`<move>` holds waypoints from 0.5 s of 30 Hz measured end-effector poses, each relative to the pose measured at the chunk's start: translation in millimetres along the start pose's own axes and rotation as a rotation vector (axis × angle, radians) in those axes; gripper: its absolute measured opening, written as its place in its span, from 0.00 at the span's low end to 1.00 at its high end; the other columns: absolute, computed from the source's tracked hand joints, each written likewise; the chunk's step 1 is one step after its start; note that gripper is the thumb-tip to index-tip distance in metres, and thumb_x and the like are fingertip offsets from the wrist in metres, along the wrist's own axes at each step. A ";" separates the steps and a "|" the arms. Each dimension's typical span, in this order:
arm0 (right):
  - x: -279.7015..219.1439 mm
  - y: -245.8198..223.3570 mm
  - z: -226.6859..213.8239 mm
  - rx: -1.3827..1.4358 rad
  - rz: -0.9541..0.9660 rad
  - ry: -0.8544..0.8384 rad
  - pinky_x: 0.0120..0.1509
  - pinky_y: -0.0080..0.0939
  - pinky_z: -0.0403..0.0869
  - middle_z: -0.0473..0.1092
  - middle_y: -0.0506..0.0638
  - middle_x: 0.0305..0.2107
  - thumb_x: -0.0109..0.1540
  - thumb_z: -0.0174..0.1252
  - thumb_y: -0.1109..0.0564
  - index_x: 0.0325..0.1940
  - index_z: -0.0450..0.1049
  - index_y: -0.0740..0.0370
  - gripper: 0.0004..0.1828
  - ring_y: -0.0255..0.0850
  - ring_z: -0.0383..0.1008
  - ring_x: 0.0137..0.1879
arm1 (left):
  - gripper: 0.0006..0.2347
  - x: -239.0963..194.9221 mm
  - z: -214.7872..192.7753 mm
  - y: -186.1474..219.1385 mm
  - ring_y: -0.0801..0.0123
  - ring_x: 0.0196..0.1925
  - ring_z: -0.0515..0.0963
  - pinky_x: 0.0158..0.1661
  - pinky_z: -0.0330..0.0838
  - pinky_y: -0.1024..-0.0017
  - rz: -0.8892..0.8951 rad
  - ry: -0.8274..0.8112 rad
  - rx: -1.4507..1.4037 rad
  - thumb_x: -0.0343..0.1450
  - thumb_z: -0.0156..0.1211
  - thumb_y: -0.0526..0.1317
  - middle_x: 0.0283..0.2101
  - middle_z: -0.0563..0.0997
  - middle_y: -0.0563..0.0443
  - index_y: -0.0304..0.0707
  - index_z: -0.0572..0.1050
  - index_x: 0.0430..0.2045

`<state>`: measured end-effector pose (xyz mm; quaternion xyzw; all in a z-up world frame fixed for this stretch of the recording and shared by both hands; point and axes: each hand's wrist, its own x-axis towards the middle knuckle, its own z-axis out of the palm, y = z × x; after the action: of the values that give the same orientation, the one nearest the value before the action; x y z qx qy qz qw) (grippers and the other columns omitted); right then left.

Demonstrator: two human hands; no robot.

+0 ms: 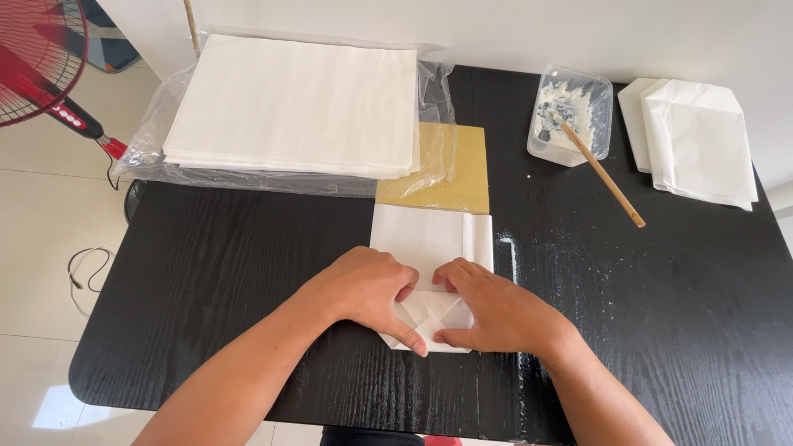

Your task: The person applies glue to the edges of a folded white paper object using a brush, then presses the edges together to secure them. They repeat this process on different sections of the paper object.

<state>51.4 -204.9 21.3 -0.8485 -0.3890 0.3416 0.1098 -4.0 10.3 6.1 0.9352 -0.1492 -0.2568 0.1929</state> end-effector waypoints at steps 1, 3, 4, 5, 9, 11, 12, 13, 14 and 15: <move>1.1 0.1 1.5 0.001 0.000 0.001 0.60 0.51 0.77 0.70 0.53 0.48 0.54 0.71 0.39 0.62 0.65 0.58 0.39 0.51 0.73 0.60 | 0.32 1.2 3.5 -0.7 0.54 0.31 0.82 0.35 0.74 0.64 0.000 -0.001 0.001 0.50 0.63 0.76 0.20 0.78 0.46 0.45 0.74 0.22; 3.1 0.4 4.3 -0.011 -0.002 0.012 0.58 0.51 0.77 0.70 0.54 0.48 0.56 0.69 0.40 0.64 0.65 0.58 0.38 0.51 0.73 0.59 | 0.31 4.1 10.2 -2.0 0.56 0.29 0.81 0.33 0.74 0.66 0.018 0.045 0.037 0.52 0.64 0.75 0.18 0.77 0.47 0.46 0.73 0.20; 4.2 -0.2 4.5 -0.010 -0.001 0.014 0.58 0.51 0.77 0.70 0.54 0.48 0.56 0.69 0.40 0.64 0.65 0.58 0.38 0.51 0.73 0.59 | 0.31 4.4 12.9 -1.4 0.56 0.29 0.81 0.33 0.74 0.66 0.020 0.044 0.039 0.52 0.64 0.75 0.18 0.77 0.47 0.46 0.73 0.20; 5.1 -0.6 4.3 -0.010 0.025 0.016 0.58 0.52 0.76 0.71 0.53 0.46 0.57 0.68 0.39 0.64 0.66 0.57 0.38 0.50 0.74 0.57 | 0.34 4.7 15.9 -0.7 0.55 0.29 0.82 0.32 0.74 0.65 0.047 0.068 0.084 0.53 0.62 0.75 0.20 0.78 0.45 0.42 0.75 0.26; 11.0 -3.3 4.1 0.024 0.080 0.060 0.57 0.51 0.76 0.72 0.52 0.44 0.57 0.67 0.38 0.63 0.68 0.55 0.36 0.50 0.76 0.55 | 0.37 5.8 26.3 0.5 0.53 0.29 0.83 0.31 0.74 0.63 0.083 0.119 0.165 0.54 0.62 0.74 0.22 0.79 0.43 0.36 0.77 0.37; 13.2 -3.3 5.6 0.018 0.093 0.066 0.56 0.52 0.76 0.72 0.53 0.44 0.57 0.67 0.37 0.63 0.69 0.55 0.35 0.50 0.76 0.54 | 0.38 5.0 27.8 1.8 0.54 0.29 0.83 0.31 0.74 0.64 0.083 0.128 0.172 0.54 0.61 0.75 0.22 0.79 0.44 0.36 0.77 0.37; 14.4 -3.4 6.3 0.011 0.105 0.073 0.56 0.52 0.76 0.73 0.53 0.44 0.57 0.67 0.36 0.62 0.69 0.54 0.35 0.50 0.76 0.53 | 0.39 4.4 28.8 2.5 0.54 0.29 0.83 0.31 0.75 0.64 0.082 0.137 0.180 0.53 0.60 0.76 0.22 0.79 0.44 0.35 0.76 0.38; 14.5 -4.2 5.9 0.010 0.105 0.073 0.56 0.52 0.76 0.73 0.53 0.44 0.57 0.67 0.36 0.62 0.69 0.54 0.35 0.50 0.76 0.53 | 0.39 3.6 29.7 3.6 0.54 0.29 0.83 0.31 0.75 0.64 0.082 0.138 0.180 0.53 0.60 0.76 0.22 0.79 0.44 0.35 0.76 0.38; 14.6 -4.8 5.4 0.004 0.116 0.076 0.56 0.51 0.76 0.73 0.52 0.44 0.57 0.67 0.35 0.62 0.70 0.54 0.36 0.49 0.77 0.53 | 0.39 2.8 30.7 4.7 0.54 0.29 0.83 0.32 0.75 0.63 0.078 0.138 0.185 0.53 0.59 0.76 0.22 0.79 0.43 0.35 0.76 0.37; 14.5 -5.3 5.1 -0.002 0.127 0.077 0.56 0.50 0.76 0.74 0.52 0.44 0.56 0.68 0.34 0.61 0.70 0.53 0.36 0.48 0.77 0.52 | 0.40 2.2 32.1 6.1 0.53 0.29 0.83 0.32 0.75 0.62 0.074 0.138 0.188 0.52 0.59 0.77 0.22 0.79 0.42 0.34 0.76 0.37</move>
<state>51.6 -191.1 12.7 -0.8842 -0.3301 0.3145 0.1018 -20.5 -5.1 -17.6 0.9585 -0.1933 -0.1695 0.1233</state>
